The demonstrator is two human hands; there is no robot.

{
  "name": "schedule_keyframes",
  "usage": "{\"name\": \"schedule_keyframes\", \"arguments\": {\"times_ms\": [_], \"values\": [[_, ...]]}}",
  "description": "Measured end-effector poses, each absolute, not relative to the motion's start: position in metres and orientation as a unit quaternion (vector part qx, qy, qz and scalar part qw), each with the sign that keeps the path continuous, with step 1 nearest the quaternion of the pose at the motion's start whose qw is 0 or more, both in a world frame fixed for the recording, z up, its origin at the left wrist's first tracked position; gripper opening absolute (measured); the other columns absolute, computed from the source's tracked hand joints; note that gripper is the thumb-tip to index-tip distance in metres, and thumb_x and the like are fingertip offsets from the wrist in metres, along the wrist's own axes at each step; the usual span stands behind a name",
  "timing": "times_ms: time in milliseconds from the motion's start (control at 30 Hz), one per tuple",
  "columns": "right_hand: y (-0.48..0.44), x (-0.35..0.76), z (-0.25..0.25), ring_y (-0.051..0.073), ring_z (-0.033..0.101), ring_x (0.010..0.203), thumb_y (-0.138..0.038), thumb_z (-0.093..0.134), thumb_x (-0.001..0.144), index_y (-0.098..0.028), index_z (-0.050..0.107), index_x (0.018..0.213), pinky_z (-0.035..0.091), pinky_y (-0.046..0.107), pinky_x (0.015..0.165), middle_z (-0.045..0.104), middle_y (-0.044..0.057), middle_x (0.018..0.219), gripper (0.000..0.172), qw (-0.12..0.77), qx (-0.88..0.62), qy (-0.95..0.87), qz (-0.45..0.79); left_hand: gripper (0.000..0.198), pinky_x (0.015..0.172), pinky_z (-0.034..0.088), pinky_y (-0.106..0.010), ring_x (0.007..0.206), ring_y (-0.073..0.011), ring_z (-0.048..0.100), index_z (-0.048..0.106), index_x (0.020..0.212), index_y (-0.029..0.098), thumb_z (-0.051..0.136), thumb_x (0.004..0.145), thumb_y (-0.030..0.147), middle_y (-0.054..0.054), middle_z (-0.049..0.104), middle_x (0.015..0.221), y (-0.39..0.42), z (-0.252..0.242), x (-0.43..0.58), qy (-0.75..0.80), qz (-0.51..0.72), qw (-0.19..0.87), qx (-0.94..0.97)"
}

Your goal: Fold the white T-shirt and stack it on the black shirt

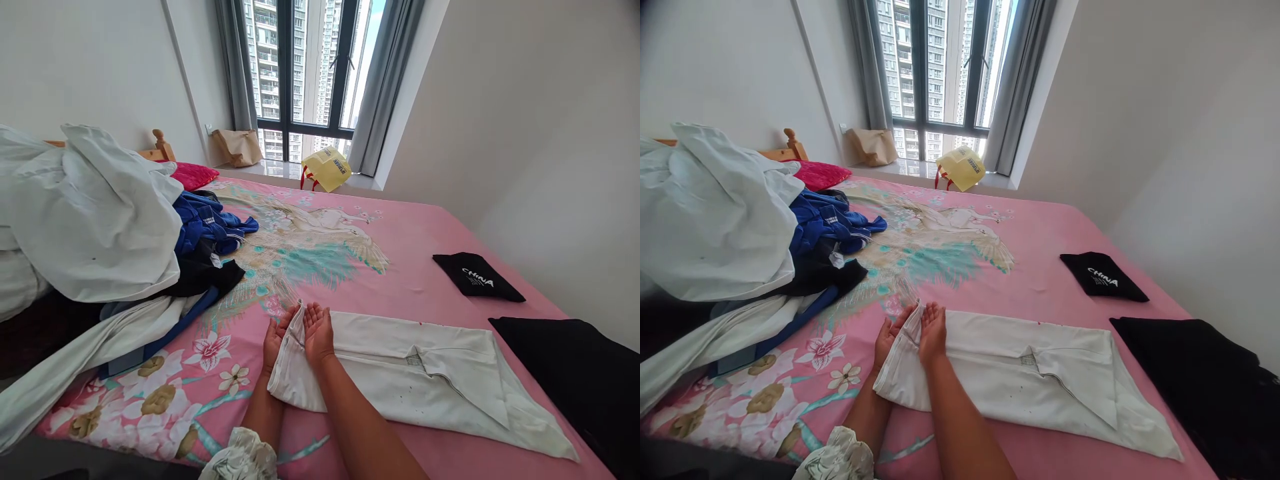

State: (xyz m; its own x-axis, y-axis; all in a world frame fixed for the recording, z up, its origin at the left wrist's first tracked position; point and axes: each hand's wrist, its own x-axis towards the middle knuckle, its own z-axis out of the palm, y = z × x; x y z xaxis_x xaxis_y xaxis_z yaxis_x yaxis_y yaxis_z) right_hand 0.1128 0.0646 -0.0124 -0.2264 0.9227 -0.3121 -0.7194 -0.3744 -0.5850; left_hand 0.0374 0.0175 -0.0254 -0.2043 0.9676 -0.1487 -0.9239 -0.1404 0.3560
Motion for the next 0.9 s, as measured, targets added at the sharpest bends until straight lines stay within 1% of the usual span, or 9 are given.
{"name": "schedule_keyframes", "arguments": {"times_ms": [133, 233, 333, 433, 500, 567, 667, 800, 900], "values": [[0.061, 0.122, -0.002, 0.012, 0.059, 0.105, -0.051, 0.035, 0.085, -0.020, 0.055, 0.101, 0.042, 0.030, 0.098, 0.062, 0.006, 0.112, 0.039, 0.549, -0.296, -0.116, 0.773, 0.047, 0.111, 0.024, -0.039, 0.126, -0.0244, 0.041, 0.062, 0.113, 0.011, 0.041, 0.085, 0.044, -0.011, 0.057, 0.125, 0.018, -0.014, 0.054, 0.237, 0.739, 0.621, 0.108], [0.055, 0.131, 0.003, 0.015, 0.063, 0.092, -0.054, 0.037, 0.083, -0.022, 0.055, 0.095, 0.047, 0.033, 0.089, 0.066, 0.002, 0.094, 0.039, 0.551, -0.285, -0.098, 0.778, 0.049, 0.110, 0.026, -0.040, 0.124, -0.0250, 0.043, 0.059, 0.117, 0.013, 0.041, 0.085, 0.047, -0.011, 0.054, 0.129, 0.016, -0.004, 0.073, 0.346, 0.699, 0.587, 0.220], [0.052, 0.145, 0.004, 0.015, 0.064, 0.079, -0.057, 0.041, 0.079, -0.022, 0.056, 0.086, 0.049, 0.032, 0.082, 0.067, 0.000, 0.080, 0.038, 0.527, -0.283, -0.091, 0.796, 0.050, 0.113, 0.018, -0.041, 0.131, -0.0231, 0.033, 0.052, 0.126, 0.018, 0.040, 0.086, 0.046, -0.007, 0.045, 0.138, 0.012, 0.005, 0.092, 0.502, 0.598, 0.449, 0.435], [0.051, 0.162, 0.006, 0.015, 0.063, 0.073, -0.054, 0.050, 0.075, -0.022, 0.053, 0.073, 0.050, 0.029, 0.078, 0.064, -0.002, 0.069, 0.032, 0.491, -0.265, -0.091, 0.825, 0.050, 0.114, 0.009, -0.043, 0.137, -0.0193, 0.019, 0.038, 0.135, 0.024, 0.035, 0.089, 0.043, -0.002, 0.032, 0.146, 0.002, 0.010, 0.104, 0.588, 0.416, 0.284, 0.633], [0.053, 0.173, 0.008, 0.016, 0.063, 0.074, -0.053, 0.054, 0.074, -0.022, 0.054, 0.074, 0.050, 0.030, 0.076, 0.063, -0.001, 0.068, 0.030, 0.463, -0.259, -0.125, 0.839, 0.053, 0.114, 0.009, -0.044, 0.139, -0.0183, 0.012, 0.026, 0.140, 0.025, 0.029, 0.091, 0.043, -0.001, 0.021, 0.150, -0.007, 0.011, 0.107, 0.610, 0.314, 0.218, 0.694], [0.057, 0.180, 0.009, 0.018, 0.064, 0.076, -0.052, 0.055, 0.073, -0.021, 0.057, 0.080, 0.051, 0.031, 0.074, 0.065, 0.001, 0.071, 0.032, 0.423, -0.271, -0.187, 0.845, 0.057, 0.114, 0.009, -0.046, 0.139, -0.0193, 0.007, 0.017, 0.143, 0.022, 0.026, 0.091, 0.044, -0.003, 0.012, 0.151, -0.016, 0.011, 0.110, 0.628, 0.241, 0.179, 0.718], [0.068, 0.186, 0.007, 0.019, 0.063, 0.072, -0.048, 0.061, 0.070, -0.017, 0.060, 0.083, 0.051, 0.031, 0.067, 0.065, 0.004, 0.069, 0.033, 0.380, -0.316, -0.274, 0.825, 0.066, 0.113, 0.008, -0.049, 0.139, -0.0223, 0.004, 0.008, 0.144, 0.018, 0.028, 0.089, 0.049, -0.007, 0.006, 0.151, -0.031, 0.011, 0.113, 0.640, 0.173, 0.142, 0.735], [0.087, 0.191, -0.003, 0.018, 0.061, 0.061, -0.035, 0.070, 0.060, -0.014, 0.060, 0.080, 0.050, 0.031, 0.059, 0.064, 0.002, 0.063, 0.031, 0.416, -0.418, -0.368, 0.719, 0.068, 0.114, 0.005, -0.048, 0.139, -0.0214, 0.006, 0.002, 0.143, 0.023, 0.034, 0.088, 0.045, -0.004, 0.007, 0.152, -0.047, 0.013, 0.115, 0.611, 0.157, 0.137, 0.764], [0.097, 0.197, -0.002, 0.020, 0.062, 0.071, -0.029, 0.069, 0.057, -0.013, 0.060, 0.085, 0.050, 0.033, 0.066, 0.066, 0.003, 0.072, 0.033, 0.461, -0.455, -0.381, 0.659, 0.066, 0.114, 0.000, -0.047, 0.139, -0.0212, 0.010, 0.004, 0.143, 0.027, 0.035, 0.088, 0.044, -0.003, 0.012, 0.151, -0.054, 0.015, 0.113, 0.588, 0.183, 0.159, 0.772]]}}
